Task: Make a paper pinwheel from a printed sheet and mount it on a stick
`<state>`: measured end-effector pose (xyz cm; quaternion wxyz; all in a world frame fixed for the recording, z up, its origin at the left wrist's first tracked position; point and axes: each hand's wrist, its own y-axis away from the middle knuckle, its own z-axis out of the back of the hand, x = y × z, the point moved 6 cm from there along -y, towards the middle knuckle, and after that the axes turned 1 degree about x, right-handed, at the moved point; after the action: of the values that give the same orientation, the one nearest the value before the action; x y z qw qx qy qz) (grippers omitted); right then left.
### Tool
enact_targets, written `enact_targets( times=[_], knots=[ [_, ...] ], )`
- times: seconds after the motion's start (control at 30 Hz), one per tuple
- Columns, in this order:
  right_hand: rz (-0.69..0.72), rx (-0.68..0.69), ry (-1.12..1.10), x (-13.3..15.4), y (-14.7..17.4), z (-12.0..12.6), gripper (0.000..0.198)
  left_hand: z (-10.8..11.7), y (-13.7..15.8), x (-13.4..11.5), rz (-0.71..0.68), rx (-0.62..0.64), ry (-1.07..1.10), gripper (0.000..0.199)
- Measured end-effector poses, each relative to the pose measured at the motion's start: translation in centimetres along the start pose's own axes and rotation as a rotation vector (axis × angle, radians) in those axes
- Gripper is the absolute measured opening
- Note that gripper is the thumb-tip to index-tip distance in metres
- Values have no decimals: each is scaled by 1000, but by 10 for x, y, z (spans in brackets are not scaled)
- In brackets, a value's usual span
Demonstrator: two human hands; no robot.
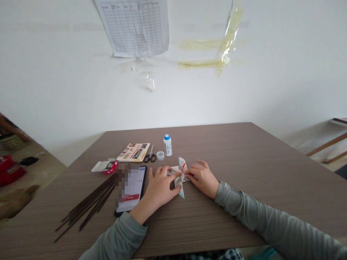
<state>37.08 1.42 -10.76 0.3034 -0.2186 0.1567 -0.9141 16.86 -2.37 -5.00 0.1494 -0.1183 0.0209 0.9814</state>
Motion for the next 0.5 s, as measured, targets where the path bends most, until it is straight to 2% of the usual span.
enact_targets(
  times=[0.17, 0.3, 0.5],
  knots=[
    [-8, 15, -25, 2, 0, 4, 21, 0, 0, 0, -5, -9, -1, 52],
    [19, 30, -54, 4, 2, 7, 9, -1, 0, 0, -11, -24, 8, 51],
    [39, 45, -32, 3, 5, 8, 20, -2, 0, 0, -5, 9, -30, 52]
  ],
)
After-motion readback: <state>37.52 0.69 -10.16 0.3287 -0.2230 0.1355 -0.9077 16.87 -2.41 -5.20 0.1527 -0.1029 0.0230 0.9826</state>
